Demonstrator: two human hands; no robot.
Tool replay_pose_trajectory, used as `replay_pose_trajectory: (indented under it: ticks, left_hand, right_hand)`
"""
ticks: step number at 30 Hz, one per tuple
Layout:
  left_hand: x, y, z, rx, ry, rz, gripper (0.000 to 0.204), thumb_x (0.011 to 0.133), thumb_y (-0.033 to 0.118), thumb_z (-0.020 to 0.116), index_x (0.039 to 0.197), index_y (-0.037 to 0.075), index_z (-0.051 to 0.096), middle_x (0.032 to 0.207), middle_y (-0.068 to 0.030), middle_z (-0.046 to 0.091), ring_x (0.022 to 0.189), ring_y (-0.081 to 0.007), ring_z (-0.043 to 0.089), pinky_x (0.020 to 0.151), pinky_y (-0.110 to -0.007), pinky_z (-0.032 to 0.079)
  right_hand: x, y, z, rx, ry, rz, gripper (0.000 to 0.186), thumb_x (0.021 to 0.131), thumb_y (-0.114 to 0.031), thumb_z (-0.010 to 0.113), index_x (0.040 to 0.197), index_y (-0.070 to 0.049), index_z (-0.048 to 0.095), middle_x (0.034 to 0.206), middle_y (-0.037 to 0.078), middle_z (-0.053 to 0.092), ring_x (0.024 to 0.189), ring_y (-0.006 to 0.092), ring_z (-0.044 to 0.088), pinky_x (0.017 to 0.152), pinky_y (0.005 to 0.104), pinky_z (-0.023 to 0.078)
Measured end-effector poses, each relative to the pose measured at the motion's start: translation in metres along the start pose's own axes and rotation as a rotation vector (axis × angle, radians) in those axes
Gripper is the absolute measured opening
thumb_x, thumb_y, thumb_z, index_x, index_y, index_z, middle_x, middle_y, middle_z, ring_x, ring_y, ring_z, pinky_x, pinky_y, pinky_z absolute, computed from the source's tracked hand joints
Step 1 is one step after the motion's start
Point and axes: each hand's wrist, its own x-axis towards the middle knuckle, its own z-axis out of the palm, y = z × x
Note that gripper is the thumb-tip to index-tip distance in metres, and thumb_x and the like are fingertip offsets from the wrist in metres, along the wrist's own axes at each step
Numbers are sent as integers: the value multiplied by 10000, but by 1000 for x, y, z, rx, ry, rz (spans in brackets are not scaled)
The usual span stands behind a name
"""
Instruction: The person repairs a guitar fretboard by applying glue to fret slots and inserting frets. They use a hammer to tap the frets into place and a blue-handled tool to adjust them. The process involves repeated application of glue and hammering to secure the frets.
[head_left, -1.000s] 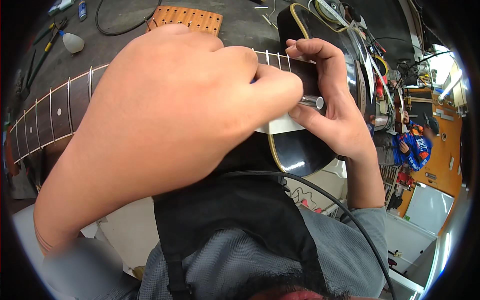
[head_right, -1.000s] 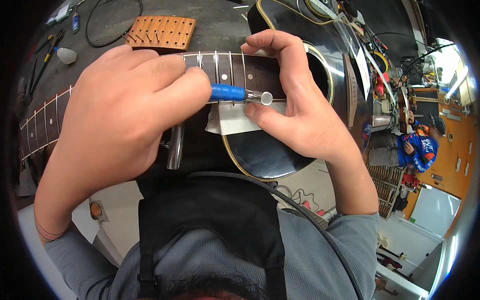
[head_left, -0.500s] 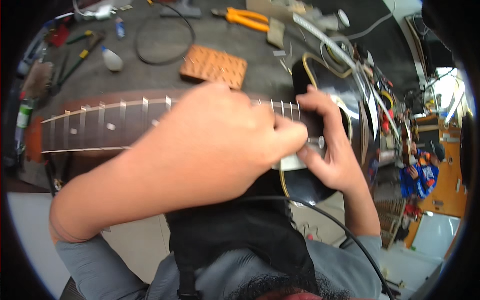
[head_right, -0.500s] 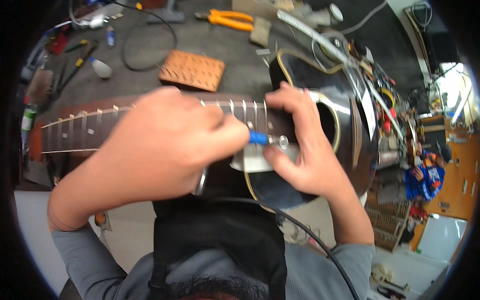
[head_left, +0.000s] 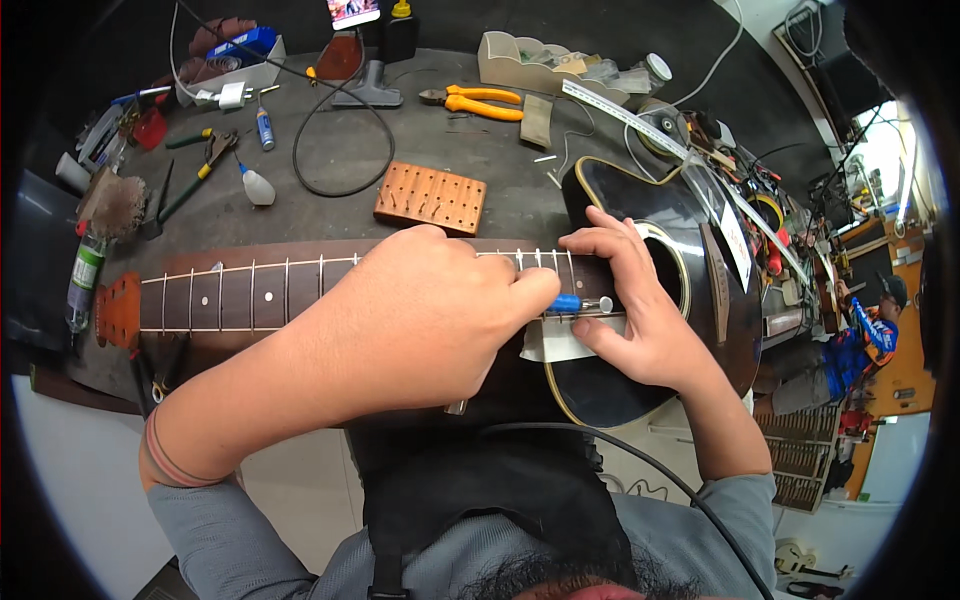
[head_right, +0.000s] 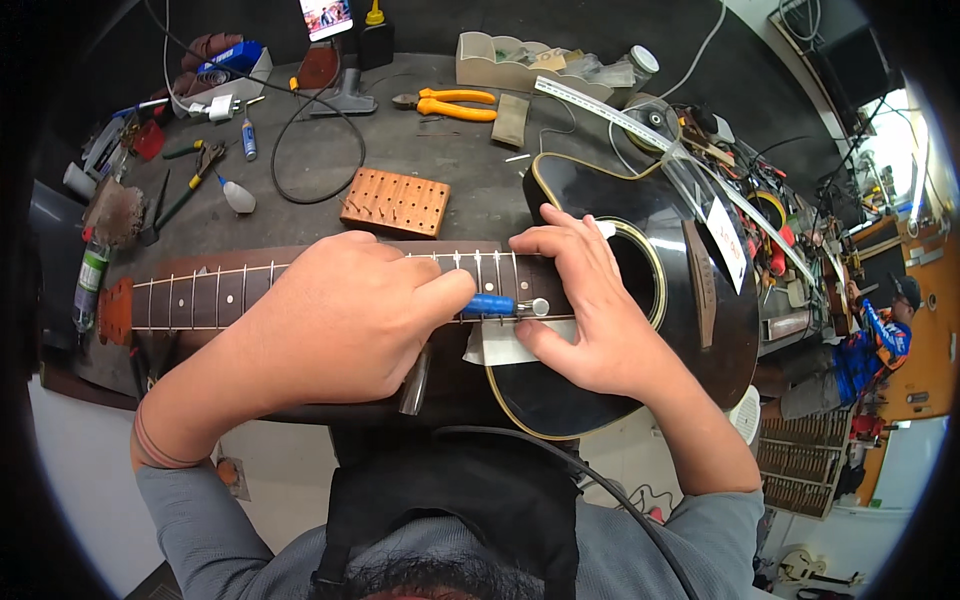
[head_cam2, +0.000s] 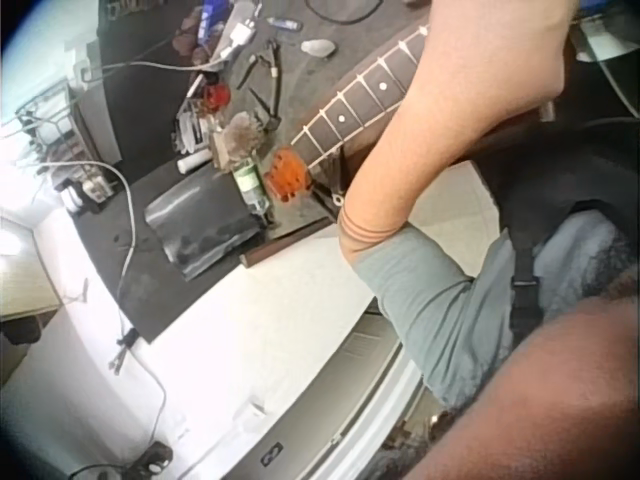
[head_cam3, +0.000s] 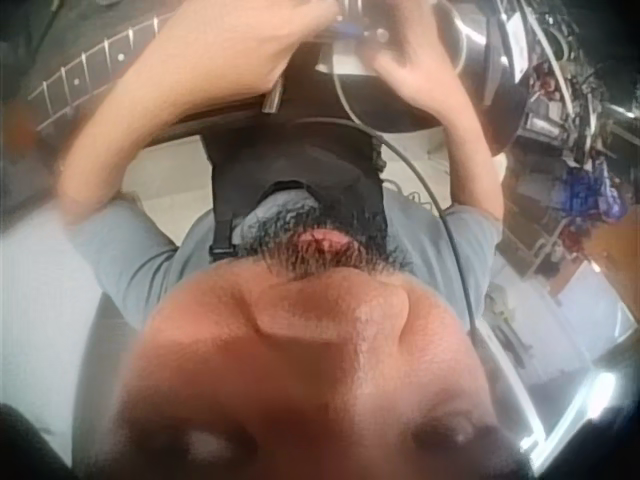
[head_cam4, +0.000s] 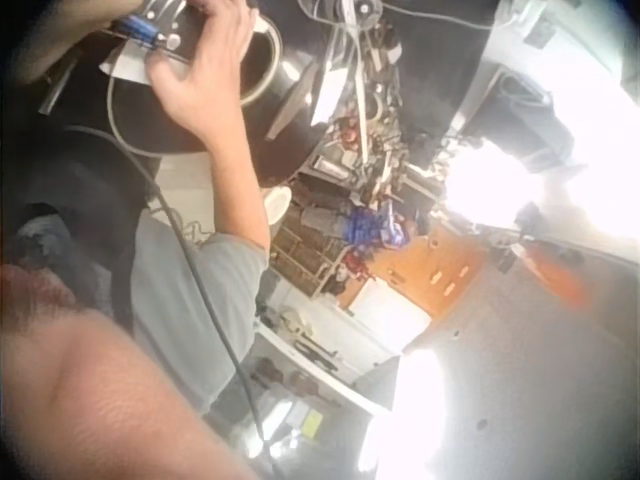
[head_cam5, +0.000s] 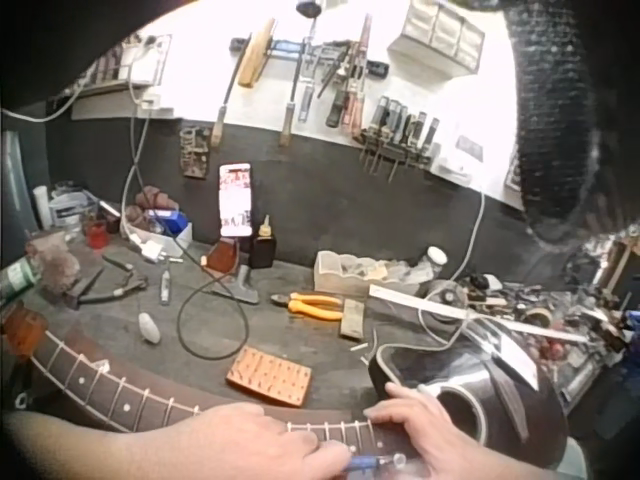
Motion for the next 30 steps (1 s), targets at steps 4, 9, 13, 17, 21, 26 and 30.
replay_pose_trajectory:
  ticks: [4, 9, 13, 17, 21, 26, 30]
  left_hand:
    - [1, -2, -2, 3, -9, 11, 169, 887, 94, 732, 978, 46, 599, 762, -130, 693, 705, -364, 725, 629, -477, 539]
    - [3, 0, -6, 14, -55, -21, 160, 924, 107, 730, 987, 39, 600, 781, -133, 707, 716, -374, 725, 655, -478, 546]
    - [2, 2, -7, 19, -57, -28, 162, 940, 120, 728, 986, 36, 597, 777, -139, 701, 719, -383, 722, 666, -480, 545]
    - [1, 4, -9, 11, -71, -38, 162, 938, 118, 727, 981, 37, 594, 776, -142, 698, 722, -386, 722, 667, -486, 542]
    - [1, 2, -8, -10, -50, -28, 161, 930, 107, 724, 981, 41, 586, 777, -136, 699, 730, -380, 726, 664, -488, 537]
    - [5, -2, -4, -8, -37, -35, 183, 928, 104, 733, 1012, 45, 582, 761, -139, 693, 736, -379, 724, 658, -489, 525]
    - [5, -3, -2, -28, -13, -42, 188, 934, 110, 742, 1031, 49, 592, 740, -144, 682, 733, -385, 714, 657, -492, 520]
  right_hand:
    - [0, 2, 0, -12, 9, -8, 656, 866, -233, 722, 1471, -71, 529, 1493, 165, 577, 1646, 417, 332, 1387, 626, 124]
    - [1, 0, -1, -4, -1, 21, 656, 860, -239, 720, 1466, -84, 519, 1507, 167, 568, 1667, 403, 297, 1388, 632, 93]
    - [-1, -2, 0, 14, -13, 45, 662, 855, -242, 719, 1467, -92, 518, 1517, 164, 563, 1686, 398, 260, 1386, 640, 59]
    - [-2, -4, -1, 20, -22, 48, 660, 855, -239, 714, 1470, -98, 519, 1527, 154, 562, 1694, 391, 250, 1385, 643, 52]
    - [-1, -3, 1, 21, -20, 51, 663, 858, -240, 711, 1475, -100, 514, 1533, 141, 560, 1693, 388, 255, 1383, 651, 53]
    - [0, 3, 0, 19, -9, 34, 665, 855, -236, 708, 1476, -113, 507, 1534, 129, 568, 1693, 404, 246, 1378, 660, 47]
    - [-1, 6, 1, 31, -9, 26, 679, 842, -252, 708, 1478, -128, 505, 1574, 119, 562, 1695, 421, 237, 1369, 675, 37]
